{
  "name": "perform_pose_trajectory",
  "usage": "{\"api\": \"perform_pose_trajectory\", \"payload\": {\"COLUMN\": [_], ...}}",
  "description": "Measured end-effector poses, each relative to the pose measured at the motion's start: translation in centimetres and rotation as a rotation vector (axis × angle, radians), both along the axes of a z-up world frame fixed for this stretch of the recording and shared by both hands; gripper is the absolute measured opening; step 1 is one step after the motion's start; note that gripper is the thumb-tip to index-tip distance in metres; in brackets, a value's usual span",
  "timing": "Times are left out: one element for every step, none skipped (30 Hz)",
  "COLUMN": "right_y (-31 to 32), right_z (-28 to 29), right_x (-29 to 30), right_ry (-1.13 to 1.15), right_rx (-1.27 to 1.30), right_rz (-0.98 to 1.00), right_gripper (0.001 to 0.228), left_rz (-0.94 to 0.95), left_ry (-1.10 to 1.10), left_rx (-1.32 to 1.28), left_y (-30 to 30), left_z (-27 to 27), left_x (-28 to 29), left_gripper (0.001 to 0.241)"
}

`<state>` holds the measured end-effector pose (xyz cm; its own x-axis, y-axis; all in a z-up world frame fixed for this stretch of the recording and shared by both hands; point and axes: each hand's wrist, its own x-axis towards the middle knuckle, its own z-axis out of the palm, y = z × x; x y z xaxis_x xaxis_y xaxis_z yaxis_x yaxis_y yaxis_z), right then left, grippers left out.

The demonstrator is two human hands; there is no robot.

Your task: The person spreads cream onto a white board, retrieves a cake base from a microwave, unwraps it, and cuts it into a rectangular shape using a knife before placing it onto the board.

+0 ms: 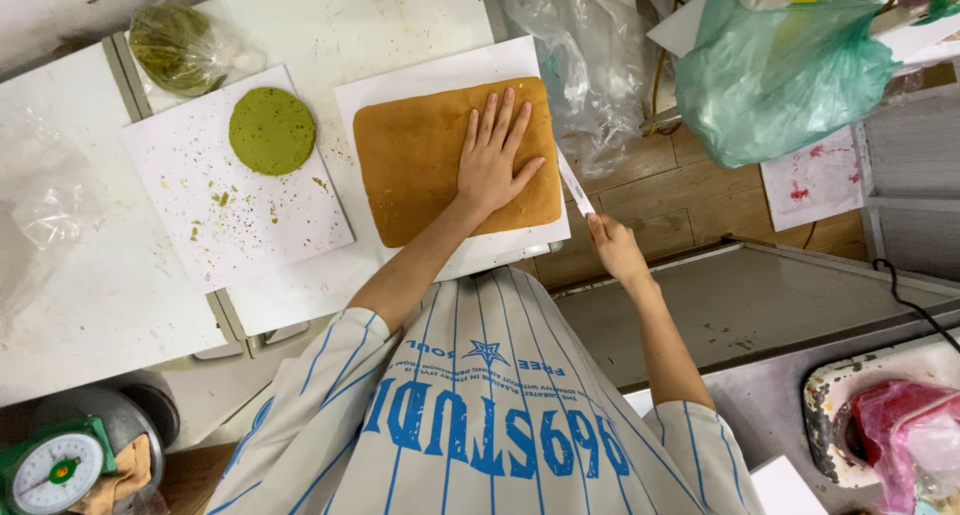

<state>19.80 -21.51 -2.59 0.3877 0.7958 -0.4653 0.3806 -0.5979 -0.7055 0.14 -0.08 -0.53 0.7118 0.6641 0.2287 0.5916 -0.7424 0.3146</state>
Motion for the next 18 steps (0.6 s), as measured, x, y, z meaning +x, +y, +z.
{"api": "perform_pose_trajectory", "payload": {"right_y": [0.4,0.8,1.6,2.7,3.7,5.1,6.4,7.0,7.3,7.3,6.8,5.9,4.7,3.7,2.4,0.7,-0.7,-1.9], "right_z": [-0.2,-0.4,-0.5,-0.7,-0.8,-0.8,-0.9,-0.9,-0.8,-0.6,-0.4,-0.1,0.2,0.6,1.0,1.3,1.5,1.6], "right_x": [-0.2,-0.4,-0.6,-0.8,-1.0,-0.9,-0.9,-1.0,-0.8,-0.7,-0.7,-0.6,-0.5,-0.3,-0.3,-0.8,-1.1,-1.4], "right_ry": [0.007,0.014,0.011,0.005,-0.001,0.011,0.023,0.040,0.040,0.041,0.043,0.042,0.041,0.037,0.050,0.066,0.098,0.129], "right_rx": [-0.001,-0.003,0.020,0.046,0.072,0.036,0.000,-0.038,-0.009,0.019,0.046,0.025,0.004,-0.015,-0.043,-0.071,-0.078,-0.083], "right_rz": [-0.005,-0.010,0.014,0.031,0.049,0.042,0.035,0.030,0.047,0.061,0.075,0.073,0.072,0.078,0.057,0.036,0.013,-0.013], "right_gripper": [0.049,0.050,0.050,0.051,0.051,0.051,0.051,0.051,0.051,0.052,0.052,0.052,0.052,0.052,0.052,0.053,0.052,0.051], "left_rz": [-0.012,-0.024,-0.036,-0.043,-0.050,-0.055,-0.050,-0.043,-0.036,-0.028,-0.020,-0.010,-0.008,0.001,0.010,0.013,0.015,0.014], "left_ry": [0.002,0.004,0.007,0.016,0.025,0.032,0.009,-0.010,-0.030,-0.038,-0.046,-0.055,-0.052,-0.052,-0.052,-0.042,-0.032,-0.023], "left_rx": [0.008,0.014,0.020,0.013,0.006,0.003,0.013,0.019,0.026,0.021,0.016,0.009,0.012,0.017,0.023,0.011,-0.001,-0.012], "left_y": [0.1,0.0,0.0,0.1,0.1,0.3,0.5,0.4,0.3,0.1,0.0,-0.2,-0.4,-0.4,-0.4,-0.5,-0.6,-0.7], "left_z": [0.0,0.0,0.0,0.0,0.1,0.2,0.2,0.2,0.2,0.1,0.0,-0.1,-0.2,-0.3,-0.3,-0.3,-0.4,-0.3], "left_x": [0.0,-0.2,-0.4,-0.4,-0.4,-0.3,-0.1,-0.2,-0.2,-0.3,-0.3,-0.2,-0.2,-0.1,0.0,-0.1,-0.2,-0.1], "left_gripper": [0.085,0.085,0.085,0.086,0.086,0.086,0.086,0.086,0.085,0.085,0.085,0.084,0.084,0.084,0.083,0.084,0.084,0.084]}}
